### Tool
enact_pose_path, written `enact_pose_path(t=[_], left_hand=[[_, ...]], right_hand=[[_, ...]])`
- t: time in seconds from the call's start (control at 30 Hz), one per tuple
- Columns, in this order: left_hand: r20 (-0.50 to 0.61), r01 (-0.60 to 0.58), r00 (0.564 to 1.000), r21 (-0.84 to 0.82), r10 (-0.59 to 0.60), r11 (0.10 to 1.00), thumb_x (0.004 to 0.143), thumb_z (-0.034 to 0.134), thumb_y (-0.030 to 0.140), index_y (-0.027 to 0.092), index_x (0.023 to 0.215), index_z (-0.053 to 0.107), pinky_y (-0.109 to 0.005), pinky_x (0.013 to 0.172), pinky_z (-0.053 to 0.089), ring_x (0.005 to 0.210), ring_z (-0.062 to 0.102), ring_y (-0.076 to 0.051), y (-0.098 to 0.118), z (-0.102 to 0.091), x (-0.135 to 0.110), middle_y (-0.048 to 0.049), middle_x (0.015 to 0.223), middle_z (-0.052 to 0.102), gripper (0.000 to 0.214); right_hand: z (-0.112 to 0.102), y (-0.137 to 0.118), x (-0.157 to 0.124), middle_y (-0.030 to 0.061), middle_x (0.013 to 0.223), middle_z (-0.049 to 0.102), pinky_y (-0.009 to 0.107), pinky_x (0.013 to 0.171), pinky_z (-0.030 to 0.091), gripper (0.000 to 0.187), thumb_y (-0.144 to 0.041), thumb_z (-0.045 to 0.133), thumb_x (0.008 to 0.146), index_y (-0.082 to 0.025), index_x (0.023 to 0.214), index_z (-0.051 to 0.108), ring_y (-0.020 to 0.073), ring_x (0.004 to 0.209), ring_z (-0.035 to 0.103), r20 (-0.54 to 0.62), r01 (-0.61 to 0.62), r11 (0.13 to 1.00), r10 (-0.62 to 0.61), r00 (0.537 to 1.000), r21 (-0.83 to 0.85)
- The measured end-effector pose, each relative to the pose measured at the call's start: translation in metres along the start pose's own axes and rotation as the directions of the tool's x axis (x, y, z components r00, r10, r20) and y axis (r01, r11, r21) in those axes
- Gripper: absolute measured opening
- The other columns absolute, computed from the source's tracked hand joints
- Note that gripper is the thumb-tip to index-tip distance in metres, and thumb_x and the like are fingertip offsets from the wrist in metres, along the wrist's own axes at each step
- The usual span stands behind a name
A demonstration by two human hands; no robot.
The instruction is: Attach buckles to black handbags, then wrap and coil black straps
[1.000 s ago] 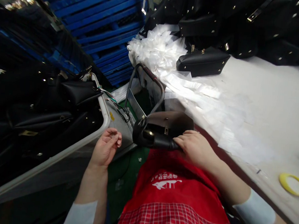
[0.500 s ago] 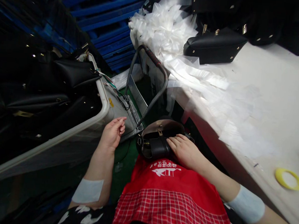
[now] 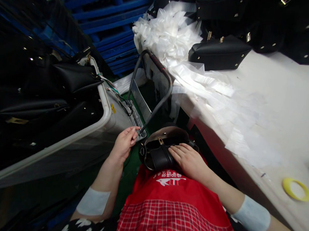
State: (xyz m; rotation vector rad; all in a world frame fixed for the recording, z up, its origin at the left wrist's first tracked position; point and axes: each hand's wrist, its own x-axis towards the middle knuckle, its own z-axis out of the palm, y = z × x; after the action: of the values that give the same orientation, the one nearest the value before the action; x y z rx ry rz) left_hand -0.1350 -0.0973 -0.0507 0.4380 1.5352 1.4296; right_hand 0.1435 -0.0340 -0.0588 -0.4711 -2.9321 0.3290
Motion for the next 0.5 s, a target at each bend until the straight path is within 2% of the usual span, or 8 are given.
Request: enact_pose_path(t=[0.1,0.2,0.27,0.33,0.4,0.43,0.5], left_hand=[[-0.037,-0.005,0.999,0.022,0.005,1.000,0.068,0.077,0.041,0.011,0.093,0.065,-0.013,0.037,0.017,0.040,0.030,-0.002,-0.006,0.002,0.006,0.0080,0.054,0.043,0.041],[-0.159,-0.023,0.987,0.042,0.029,0.999,0.064,0.078,0.039,0.011,0.092,0.065,-0.013,0.039,0.025,0.044,0.037,-0.004,-0.012,0.000,0.014,0.0075,0.054,0.045,0.042],[-0.259,-0.038,0.965,0.038,0.046,0.999,0.064,0.075,0.032,0.012,0.093,0.064,-0.013,0.043,0.032,0.047,0.042,-0.005,-0.013,-0.001,0.019,0.0062,0.055,0.049,0.037],[-0.296,-0.034,0.955,-0.003,0.032,0.999,0.065,0.072,0.024,0.012,0.094,0.064,-0.014,0.048,0.038,0.050,0.047,-0.006,-0.010,-0.002,0.020,0.0050,0.057,0.053,0.032],[-0.264,-0.010,0.964,-0.066,-0.008,0.998,0.066,0.070,0.017,0.011,0.093,0.066,-0.015,0.051,0.042,0.054,0.051,-0.006,-0.005,-0.003,0.019,0.0020,0.064,0.058,0.028],[-0.245,0.003,0.969,-0.094,-0.026,0.996,0.066,0.068,0.015,0.010,0.092,0.066,-0.016,0.053,0.044,0.056,0.052,-0.007,-0.002,-0.003,0.018,-0.0004,0.070,0.061,0.026],[-0.232,0.020,0.972,-0.130,-0.050,0.991,0.066,0.067,0.012,0.009,0.090,0.067,-0.016,0.053,0.045,0.058,0.054,-0.006,0.002,-0.005,0.016,-0.0051,0.082,0.066,0.025]], right_hand=[[0.003,-0.001,-0.002,0.0131,0.135,0.060,0.040,0.107,0.039,0.041,-0.019,0.048,0.096,-0.012,0.136,0.052,0.0237,0.121,0.057,-0.027,0.013,1.000,-0.012,1.000,0.016],[0.007,0.003,0.003,0.0157,0.136,0.059,0.042,0.109,0.035,0.047,-0.022,0.053,0.093,-0.013,0.139,0.049,0.0256,0.123,0.055,0.020,-0.073,0.997,0.073,0.997,0.018],[0.011,0.007,0.007,0.0178,0.119,0.067,0.044,0.107,0.035,0.042,-0.020,0.055,0.090,-0.011,0.132,0.055,0.0264,0.111,0.061,0.102,-0.178,0.984,0.178,0.979,-0.012],[0.015,0.012,0.008,0.0126,0.094,0.072,0.041,0.098,0.040,0.024,-0.017,0.055,0.089,-0.013,0.112,0.063,0.0230,0.090,0.066,0.191,-0.216,0.976,0.216,0.957,-0.026],[0.019,0.015,0.004,0.0055,0.077,0.069,0.036,0.089,0.042,0.009,-0.017,0.054,0.091,-0.018,0.089,0.063,0.0186,0.074,0.063,0.206,-0.153,0.988,0.156,0.966,-0.027],[0.020,0.015,0.000,0.0036,0.074,0.068,0.034,0.088,0.042,0.012,-0.018,0.053,0.092,-0.019,0.083,0.061,0.0172,0.072,0.062,0.166,-0.093,0.995,0.098,0.981,-0.040],[0.019,0.013,-0.010,0.0029,0.076,0.068,0.033,0.089,0.041,0.018,-0.017,0.048,0.095,-0.019,0.084,0.062,0.0161,0.073,0.060,0.000,0.030,0.992,-0.031,1.000,-0.122]])
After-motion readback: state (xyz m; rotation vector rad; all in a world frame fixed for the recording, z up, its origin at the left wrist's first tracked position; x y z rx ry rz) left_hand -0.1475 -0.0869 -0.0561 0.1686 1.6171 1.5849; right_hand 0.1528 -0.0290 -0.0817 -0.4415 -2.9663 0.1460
